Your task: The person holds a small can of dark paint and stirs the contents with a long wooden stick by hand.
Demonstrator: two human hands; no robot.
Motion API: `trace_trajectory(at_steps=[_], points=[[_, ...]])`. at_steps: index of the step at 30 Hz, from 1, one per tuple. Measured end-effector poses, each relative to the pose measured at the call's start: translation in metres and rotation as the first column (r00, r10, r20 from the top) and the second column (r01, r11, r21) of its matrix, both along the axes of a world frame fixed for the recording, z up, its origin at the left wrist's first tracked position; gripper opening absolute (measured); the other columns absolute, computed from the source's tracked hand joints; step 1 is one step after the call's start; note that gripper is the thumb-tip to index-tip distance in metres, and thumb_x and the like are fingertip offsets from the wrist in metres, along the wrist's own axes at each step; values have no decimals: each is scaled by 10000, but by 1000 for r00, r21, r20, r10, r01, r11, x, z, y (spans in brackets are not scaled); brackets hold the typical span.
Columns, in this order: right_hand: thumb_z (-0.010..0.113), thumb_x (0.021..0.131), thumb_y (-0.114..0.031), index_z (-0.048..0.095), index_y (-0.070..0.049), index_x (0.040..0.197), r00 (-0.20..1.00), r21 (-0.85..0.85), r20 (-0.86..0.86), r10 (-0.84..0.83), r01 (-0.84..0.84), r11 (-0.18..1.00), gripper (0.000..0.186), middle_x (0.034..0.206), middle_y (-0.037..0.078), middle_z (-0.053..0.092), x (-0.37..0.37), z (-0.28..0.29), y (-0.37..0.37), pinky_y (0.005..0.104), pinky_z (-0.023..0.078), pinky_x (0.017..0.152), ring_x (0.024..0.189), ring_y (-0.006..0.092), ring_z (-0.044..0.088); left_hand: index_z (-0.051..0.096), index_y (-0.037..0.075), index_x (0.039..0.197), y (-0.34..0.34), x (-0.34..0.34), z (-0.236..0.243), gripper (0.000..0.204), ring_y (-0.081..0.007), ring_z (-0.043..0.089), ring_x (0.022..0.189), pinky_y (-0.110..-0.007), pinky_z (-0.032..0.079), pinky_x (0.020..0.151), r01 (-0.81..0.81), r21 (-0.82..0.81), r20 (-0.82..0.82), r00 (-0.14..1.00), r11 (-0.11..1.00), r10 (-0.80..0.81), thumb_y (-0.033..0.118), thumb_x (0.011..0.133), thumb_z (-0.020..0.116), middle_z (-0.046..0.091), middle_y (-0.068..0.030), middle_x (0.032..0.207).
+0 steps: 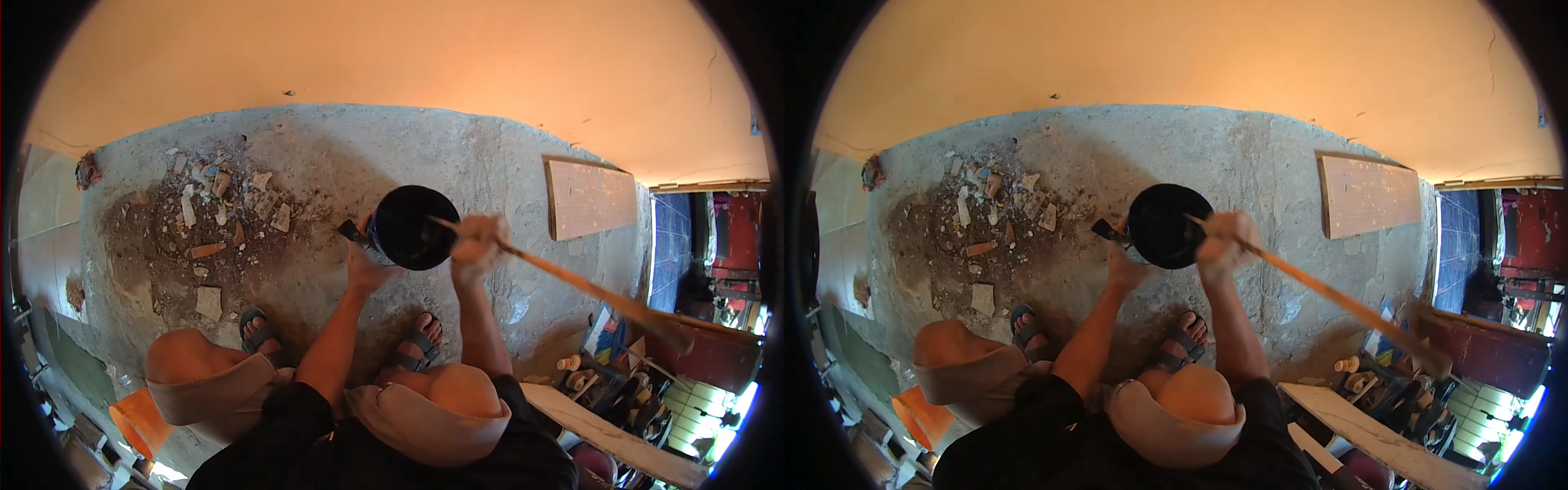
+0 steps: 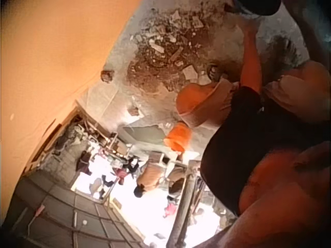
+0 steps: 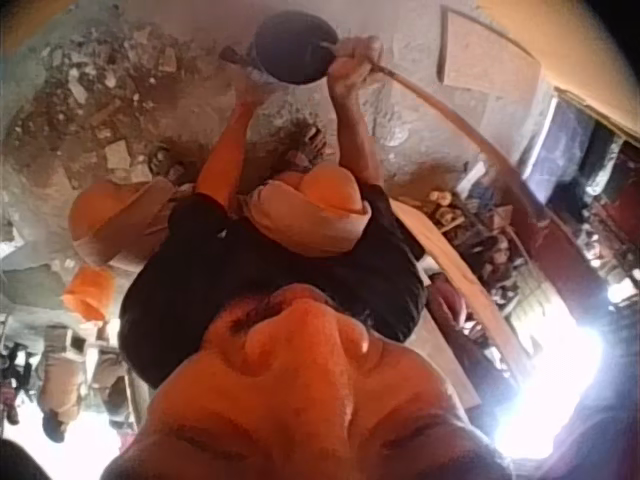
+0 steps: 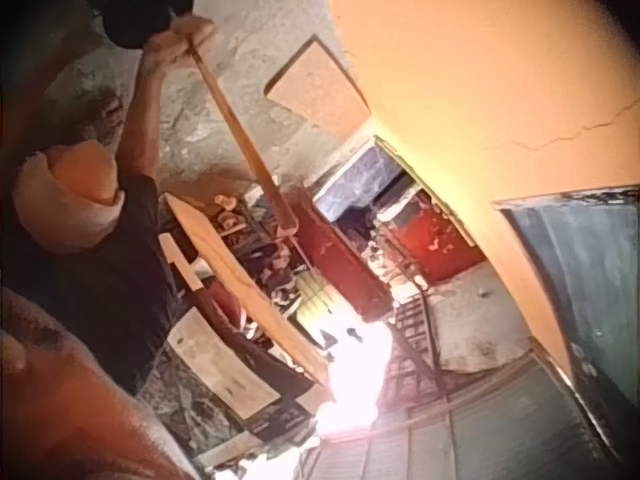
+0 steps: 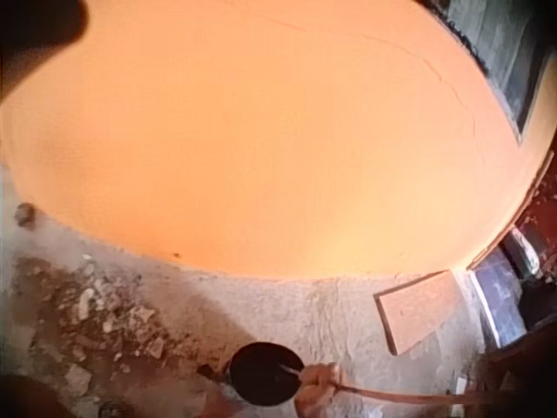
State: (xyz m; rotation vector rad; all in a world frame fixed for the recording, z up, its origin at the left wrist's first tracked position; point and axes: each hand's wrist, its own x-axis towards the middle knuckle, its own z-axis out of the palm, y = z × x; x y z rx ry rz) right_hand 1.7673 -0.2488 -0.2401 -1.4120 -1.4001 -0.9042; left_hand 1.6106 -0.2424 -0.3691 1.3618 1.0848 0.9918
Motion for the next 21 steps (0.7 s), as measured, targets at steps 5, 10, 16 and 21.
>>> trace_trajectory(at_steps=[5, 10, 16, 21], points=[[455, 1030, -219, 355, -97, 703, 315, 231, -826, 467, -567, 791, 363, 541, 17, 367, -52, -15, -36, 315, 288, 438, 450, 113, 308, 333, 60, 1457, 3, -1, -9, 1188, -232, 528, 1271, -388, 420, 1093, 5, 16, 322, 947, 1000, -10, 71, 457, 975, 523, -113, 1381], [472, 1023, -200, 346, -94, 711, 959, -126, -254, 123, -159, 979, 352, 552, 27, 398, -13, 5, -12, 323, 305, 434, 461, 120, 352, 355, 57, 1447, -4, -7, -5, 1168, -233, 531, 1265, -390, 418, 1092, 8, 11, 119, 993, 1000, -10, 75, 456, 974, 532, -109, 1370], [488, 997, -175, 355, -78, 707, 808, -163, -573, 139, -278, 947, 334, 553, 38, 393, -25, 7, -5, 327, 326, 453, 468, 147, 352, 368, 60, 1437, 1, -4, -10, 1157, -239, 534, 1256, -387, 417, 1089, -8, 36, 171, 985, 999, 1, 92, 453, 977, 536, -107, 1352], [509, 996, -166, 324, -106, 721, 227, 345, -838, 496, -484, 804, 337, 549, 32, 359, -28, -13, -33, 320, 293, 440, 441, 136, 308, 358, 41, 1451, 1, 0, -13, 1164, -223, 510, 1286, -387, 428, 1079, -17, 40, 32, 999, 999, 16, 155, 478, 987, 513, -110, 1378]])
